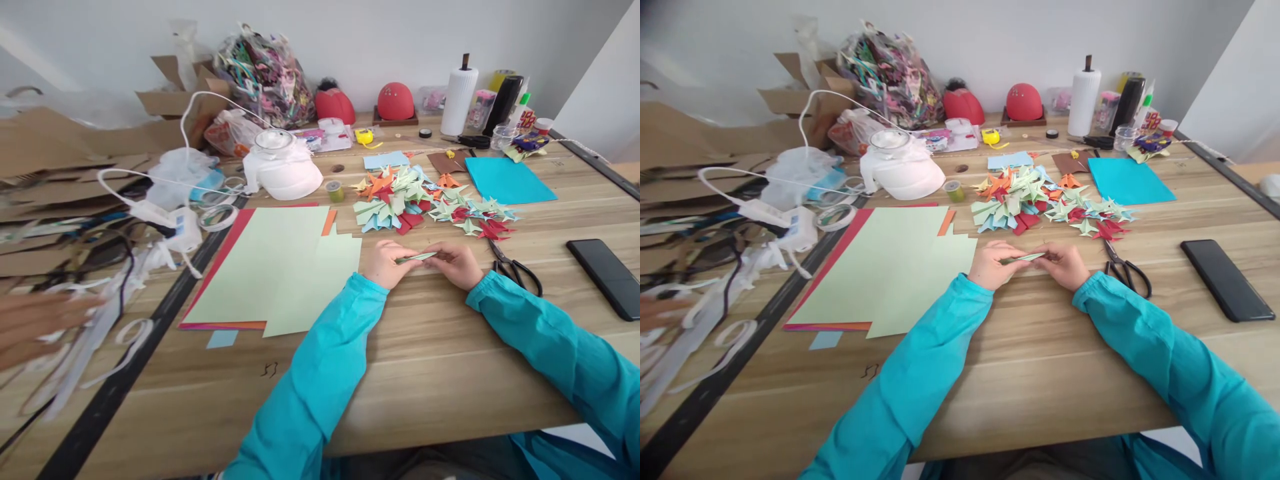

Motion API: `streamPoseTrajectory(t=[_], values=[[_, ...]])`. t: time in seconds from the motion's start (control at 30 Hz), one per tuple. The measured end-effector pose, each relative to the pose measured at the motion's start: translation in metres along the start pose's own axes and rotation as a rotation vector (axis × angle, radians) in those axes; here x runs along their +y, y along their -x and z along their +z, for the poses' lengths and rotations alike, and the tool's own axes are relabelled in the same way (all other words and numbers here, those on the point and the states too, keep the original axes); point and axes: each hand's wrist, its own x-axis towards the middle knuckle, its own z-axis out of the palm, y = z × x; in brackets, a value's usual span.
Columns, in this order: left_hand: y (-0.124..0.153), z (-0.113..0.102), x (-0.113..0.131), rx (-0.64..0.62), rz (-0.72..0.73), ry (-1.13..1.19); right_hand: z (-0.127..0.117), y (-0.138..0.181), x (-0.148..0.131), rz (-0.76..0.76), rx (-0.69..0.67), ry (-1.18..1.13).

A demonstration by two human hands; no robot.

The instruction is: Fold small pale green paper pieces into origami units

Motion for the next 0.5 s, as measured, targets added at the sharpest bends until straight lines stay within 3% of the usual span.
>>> streamPoseTrajectory(t=[0.1, 0.23, 0.4, 0.5], values=[[-0.001, -0.002, 0.008, -0.071, -0.191, 0.231, 0.000, -0.002, -0.003, 0.089, -0.013, -0.256], [-0.002, -0.005, 0.017, -0.164, -0.398, 0.487, 0.000, -0.002, -0.007, 0.147, -0.021, -0.403], [-0.003, -0.001, 0.022, -0.308, -0.499, 0.786, 0.000, -0.002, -0.010, 0.202, -0.008, -0.466], [-0.002, 0.004, 0.021, -0.332, -0.542, 0.909, 0.000, -0.001, -0.011, 0.210, 0.014, -0.488]])
